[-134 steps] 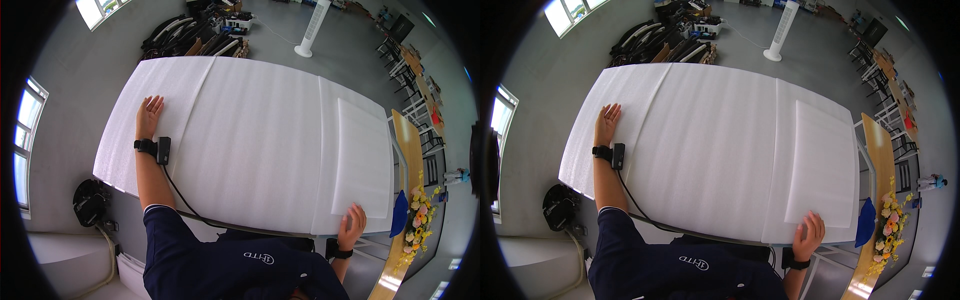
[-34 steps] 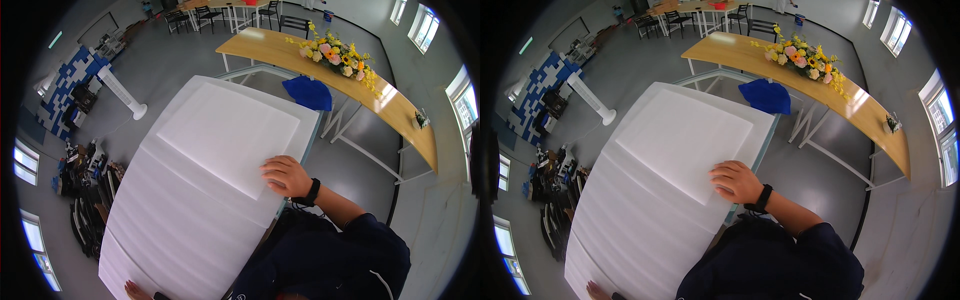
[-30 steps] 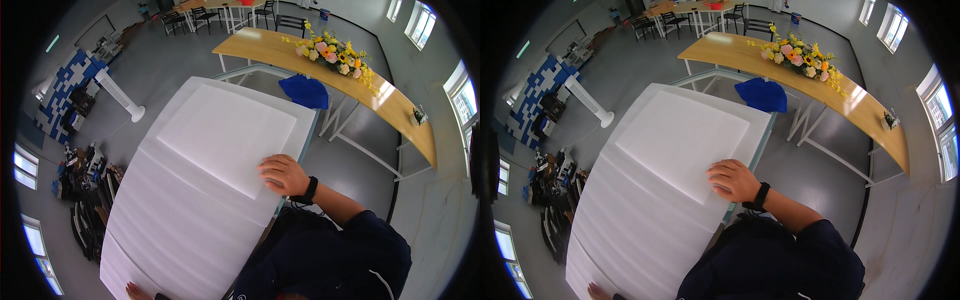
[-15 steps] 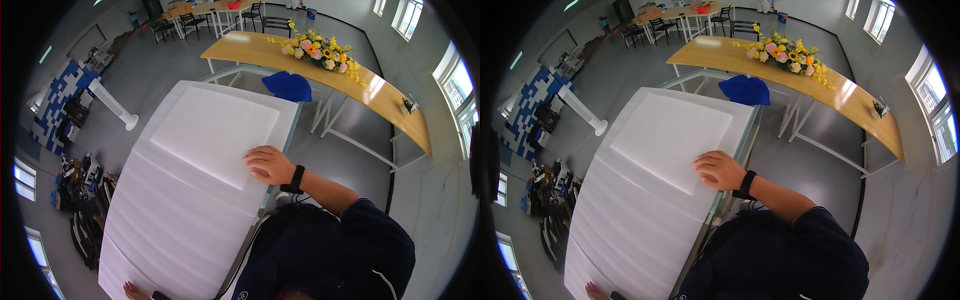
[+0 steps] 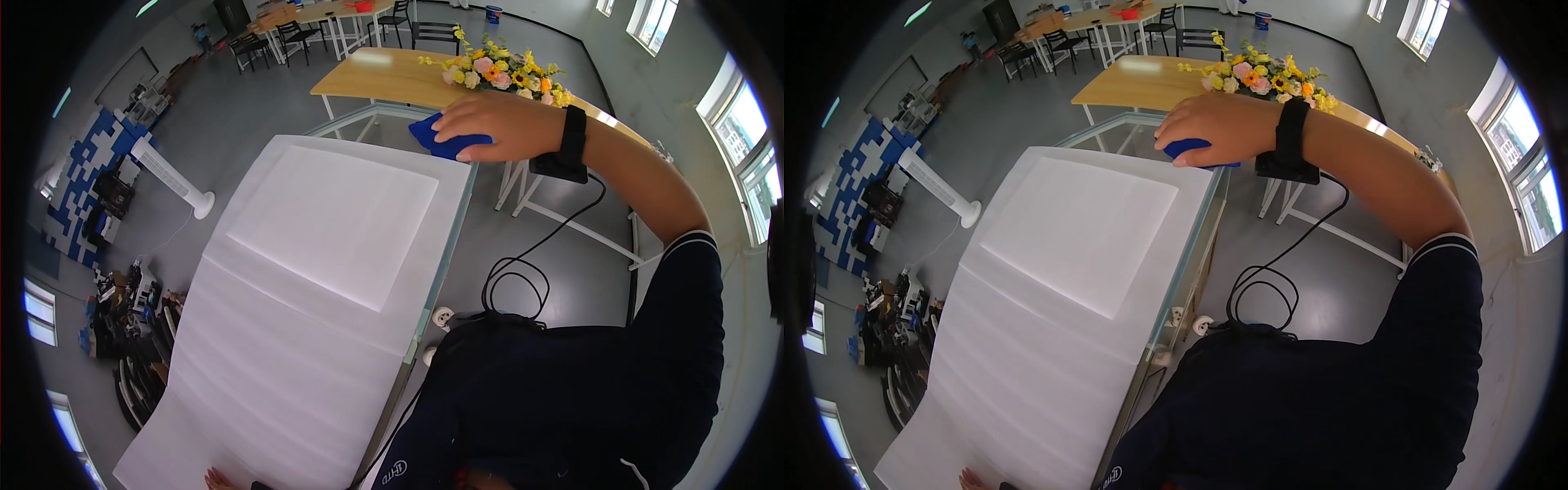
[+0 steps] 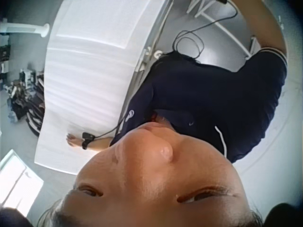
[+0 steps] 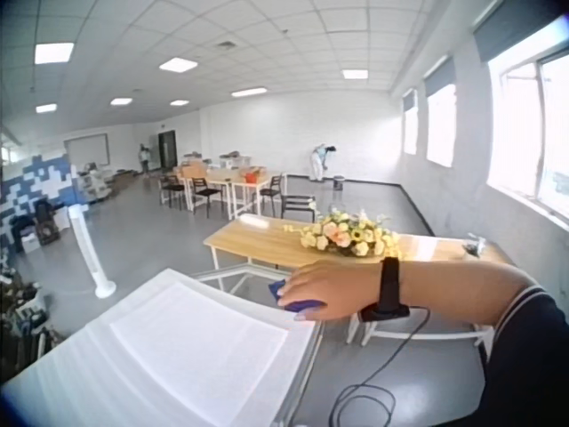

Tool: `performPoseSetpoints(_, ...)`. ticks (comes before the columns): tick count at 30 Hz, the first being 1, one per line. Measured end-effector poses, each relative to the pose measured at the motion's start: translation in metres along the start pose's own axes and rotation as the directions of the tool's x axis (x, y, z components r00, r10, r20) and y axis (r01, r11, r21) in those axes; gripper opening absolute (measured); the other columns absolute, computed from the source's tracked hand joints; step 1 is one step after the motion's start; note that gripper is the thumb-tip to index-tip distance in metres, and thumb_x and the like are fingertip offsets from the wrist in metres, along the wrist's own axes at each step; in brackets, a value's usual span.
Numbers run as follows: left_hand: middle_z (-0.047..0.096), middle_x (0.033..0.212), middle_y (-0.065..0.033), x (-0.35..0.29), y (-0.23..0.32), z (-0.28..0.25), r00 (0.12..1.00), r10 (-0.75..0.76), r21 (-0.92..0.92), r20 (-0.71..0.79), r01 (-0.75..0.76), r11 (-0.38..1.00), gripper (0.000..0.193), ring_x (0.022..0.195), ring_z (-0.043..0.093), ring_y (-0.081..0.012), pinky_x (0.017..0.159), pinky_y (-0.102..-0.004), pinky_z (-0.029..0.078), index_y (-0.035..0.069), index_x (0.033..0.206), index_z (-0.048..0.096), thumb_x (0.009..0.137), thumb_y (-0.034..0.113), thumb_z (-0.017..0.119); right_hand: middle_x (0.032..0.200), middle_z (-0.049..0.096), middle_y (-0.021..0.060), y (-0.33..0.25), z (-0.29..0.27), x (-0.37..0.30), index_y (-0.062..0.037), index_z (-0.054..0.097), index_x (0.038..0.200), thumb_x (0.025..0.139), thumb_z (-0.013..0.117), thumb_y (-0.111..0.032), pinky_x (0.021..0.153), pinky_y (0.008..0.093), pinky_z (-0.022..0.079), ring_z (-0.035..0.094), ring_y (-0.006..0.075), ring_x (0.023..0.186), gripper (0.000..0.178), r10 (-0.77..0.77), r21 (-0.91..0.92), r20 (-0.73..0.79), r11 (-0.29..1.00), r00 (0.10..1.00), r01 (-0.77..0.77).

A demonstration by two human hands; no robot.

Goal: The person is cleaning a glass display case with a blue cloth and then placing white foam pads on top of it.

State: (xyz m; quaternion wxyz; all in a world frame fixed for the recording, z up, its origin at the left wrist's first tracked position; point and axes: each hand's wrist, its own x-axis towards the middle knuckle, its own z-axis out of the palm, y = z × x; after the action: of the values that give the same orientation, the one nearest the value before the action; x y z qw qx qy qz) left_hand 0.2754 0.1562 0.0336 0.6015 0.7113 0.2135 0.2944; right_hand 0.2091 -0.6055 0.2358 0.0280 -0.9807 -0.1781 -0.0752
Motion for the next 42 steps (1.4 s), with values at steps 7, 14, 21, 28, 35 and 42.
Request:
performPoseSetpoints(7,0.035,0.126,-0.0301,-0.005,0.005,0.012,0.996,-0.072,-0.181,0.049,0.08,0.98,0.054,0.119,0.035,-0.0368,0.101,-0.0423,0.029,-0.013,0.123,0.031,0.092,0.031,0.031,0.12,0.047,0.0153,0.105,0.068,-0.002,-0.0078,0.046,0.121,0.082,0.053,-0.036,0.093,0.0339,0.034,0.044,0.0289,0.11,0.048,0.344,0.142,0.082,0.925,0.935,-0.352)
performPoseSetpoints(14,0.034,0.128,-0.0266,0.038,-0.047,-0.042,0.998,-0.031,-0.029,0.062,0.033,0.999,0.052,0.12,0.035,-0.0333,0.103,-0.0377,0.028,-0.013,0.124,0.026,0.093,0.028,0.03,0.14,0.015,0.0175,0.114,0.15,0.041,-0.0183,0.021,0.136,0.076,0.039,-0.066,0.105,0.0404,0.014,0.008,0.0355,0.13,0.079,0.562,0.39,0.208,0.703,0.8,-0.595)
performPoseSetpoints(21,0.037,0.125,-0.0279,0.008,-0.018,-0.022,0.998,-0.07,-0.072,0.0,0.069,0.995,0.056,0.115,0.04,-0.0367,0.102,-0.0419,0.029,-0.015,0.122,0.031,0.093,0.033,0.025,0.141,0.012,0.0187,0.093,0.166,0.059,-0.0302,0.025,0.135,0.071,0.051,-0.064,0.102,0.0501,0.014,0.006,0.0423,0.128,0.077,0.488,0.078,0.396,0.826,0.778,-0.558)
performPoseSetpoints(28,0.041,0.123,-0.0257,0.0,-0.007,-0.018,0.996,-0.088,-0.103,-0.017,0.086,0.991,0.056,0.114,0.041,-0.0362,0.102,-0.0411,0.028,-0.015,0.121,0.032,0.093,0.033,0.026,0.125,0.038,0.0187,0.144,0.174,0.071,-0.0163,0.039,0.126,0.068,0.063,-0.051,0.093,0.0374,0.034,0.04,0.0375,0.112,0.072,0.395,0.257,0.384,0.822,0.835,-0.507)
performPoseSetpoints(35,0.035,0.128,-0.0223,0.007,-0.008,-0.004,0.955,-0.294,-0.615,-0.03,0.214,0.759,0.057,0.12,0.036,-0.0286,0.102,-0.0327,0.031,-0.012,0.127,0.018,0.094,0.034,0.024,0.122,0.039,0.0243,0.151,0.163,0.081,-0.0035,0.032,0.127,0.061,0.07,-0.045,0.092,0.0353,0.035,0.041,0.0343,0.113,0.086,0.62,0.043,0.269,0.757,0.737,-0.652)
performPoseSetpoints(42,0.007,0.139,-0.02,0.011,-0.035,-0.041,0.989,-0.108,-0.484,-0.1,0.046,0.874,0.063,0.115,0.04,-0.0357,0.094,-0.0407,0.041,0.001,0.132,0.003,0.09,0.026,0.043,0.123,0.041,0.0223,0.154,0.174,0.089,-0.0021,0.035,0.125,0.067,0.069,-0.041,0.094,0.0364,0.034,0.04,0.0329,0.114,0.077,0.522,0.106,0.342,0.805,0.782,-0.584)
